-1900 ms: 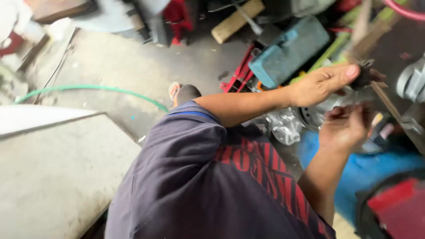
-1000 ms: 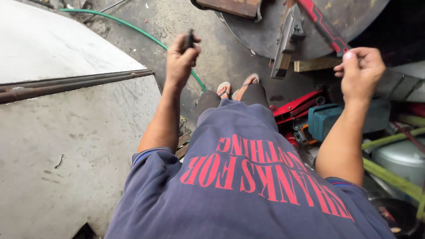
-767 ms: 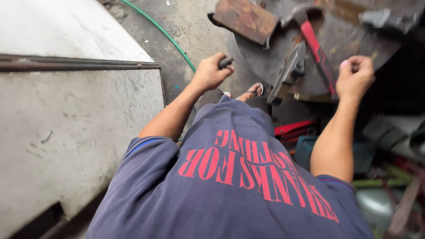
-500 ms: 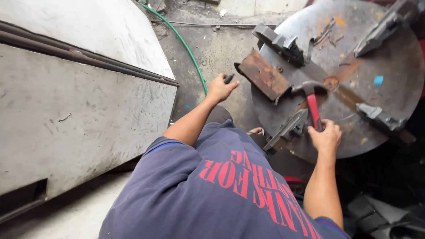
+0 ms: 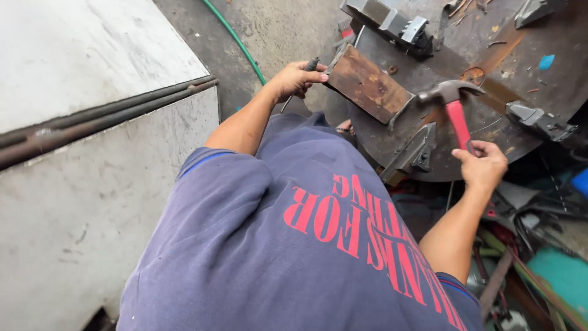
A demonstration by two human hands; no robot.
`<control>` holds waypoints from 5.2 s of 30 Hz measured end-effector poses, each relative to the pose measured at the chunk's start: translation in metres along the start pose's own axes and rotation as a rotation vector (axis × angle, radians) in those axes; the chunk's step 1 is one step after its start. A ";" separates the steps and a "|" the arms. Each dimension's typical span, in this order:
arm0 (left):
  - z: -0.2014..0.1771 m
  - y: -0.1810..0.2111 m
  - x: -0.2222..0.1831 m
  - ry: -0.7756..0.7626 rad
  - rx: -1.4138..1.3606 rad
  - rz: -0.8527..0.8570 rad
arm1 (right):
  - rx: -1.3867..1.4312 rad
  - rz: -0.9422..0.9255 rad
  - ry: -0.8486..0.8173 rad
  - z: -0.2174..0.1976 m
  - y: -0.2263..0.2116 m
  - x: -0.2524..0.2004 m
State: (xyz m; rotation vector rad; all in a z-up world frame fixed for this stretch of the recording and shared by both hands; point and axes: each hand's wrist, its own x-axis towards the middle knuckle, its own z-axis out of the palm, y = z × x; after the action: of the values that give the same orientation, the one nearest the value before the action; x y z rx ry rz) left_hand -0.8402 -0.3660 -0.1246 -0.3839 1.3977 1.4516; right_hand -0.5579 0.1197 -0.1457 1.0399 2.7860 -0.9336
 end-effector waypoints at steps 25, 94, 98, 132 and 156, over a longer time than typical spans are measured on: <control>0.086 0.054 0.007 -0.299 0.823 1.416 | 0.781 0.151 0.411 -0.020 -0.302 -0.083; 0.101 0.060 0.033 -0.141 0.511 1.438 | 0.526 0.160 0.041 0.043 -0.328 -0.180; 0.105 0.057 0.034 -0.151 0.534 1.431 | 0.709 0.126 0.181 0.030 -0.337 -0.184; 0.103 0.058 0.015 -0.174 0.517 1.349 | 0.661 0.099 0.269 0.010 -0.348 -0.185; 0.090 0.054 0.017 -0.140 0.462 1.409 | 0.503 -0.231 0.072 0.028 -0.345 -0.186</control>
State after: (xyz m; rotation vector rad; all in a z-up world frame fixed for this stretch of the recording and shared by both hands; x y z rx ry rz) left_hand -0.8546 -0.2680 -0.0847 1.2176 1.8881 2.0079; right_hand -0.6264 -0.2114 0.0543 0.8014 2.8394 -1.7221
